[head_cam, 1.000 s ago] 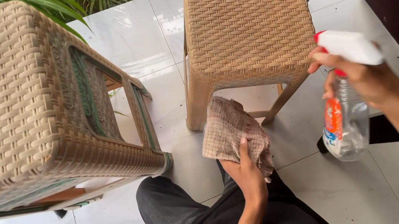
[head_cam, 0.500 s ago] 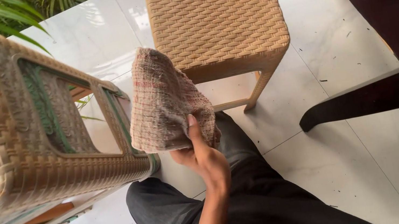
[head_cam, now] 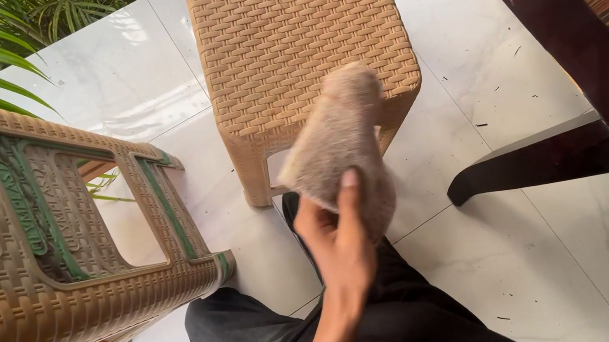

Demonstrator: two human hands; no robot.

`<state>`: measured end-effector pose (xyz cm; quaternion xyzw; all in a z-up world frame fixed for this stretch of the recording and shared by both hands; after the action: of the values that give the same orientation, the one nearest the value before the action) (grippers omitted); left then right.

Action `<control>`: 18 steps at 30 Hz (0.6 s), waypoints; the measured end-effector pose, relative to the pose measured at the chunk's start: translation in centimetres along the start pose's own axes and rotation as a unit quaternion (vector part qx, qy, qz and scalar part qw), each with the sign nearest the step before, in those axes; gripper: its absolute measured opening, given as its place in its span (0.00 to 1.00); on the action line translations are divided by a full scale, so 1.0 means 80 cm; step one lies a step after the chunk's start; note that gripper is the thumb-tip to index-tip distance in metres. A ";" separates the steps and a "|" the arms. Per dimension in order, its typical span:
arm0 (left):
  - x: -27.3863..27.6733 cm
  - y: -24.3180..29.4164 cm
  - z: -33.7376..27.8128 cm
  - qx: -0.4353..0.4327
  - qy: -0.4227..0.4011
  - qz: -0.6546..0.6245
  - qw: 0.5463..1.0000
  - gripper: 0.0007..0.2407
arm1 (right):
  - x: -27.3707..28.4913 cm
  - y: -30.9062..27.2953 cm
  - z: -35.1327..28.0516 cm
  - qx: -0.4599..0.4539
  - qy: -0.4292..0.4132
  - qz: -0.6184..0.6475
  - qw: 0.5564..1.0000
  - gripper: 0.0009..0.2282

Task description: Cleaning a plastic stool and a wooden table using a sponge, cleaner spray, and a cloth.

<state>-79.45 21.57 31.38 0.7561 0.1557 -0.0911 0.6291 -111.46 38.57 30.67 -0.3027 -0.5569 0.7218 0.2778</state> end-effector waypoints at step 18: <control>0.033 0.002 0.262 -0.165 0.157 0.298 0.927 0.21 | -0.302 0.037 0.096 0.181 -0.199 -0.249 0.930 0.33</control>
<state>-75.72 1.33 26.63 0.6577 0.0328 0.2473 0.7108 -101.39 15.16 32.38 0.0513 -0.5183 0.7635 0.3819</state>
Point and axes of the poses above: each hand's wrist, its own z-axis towards the middle knuckle, its own x-axis out of the back of the hand, y = z × x, the point moved 2 cm from there along z, towards the middle knuckle, and after that the axes turned 9 degrees about y, right-handed, at the moved point
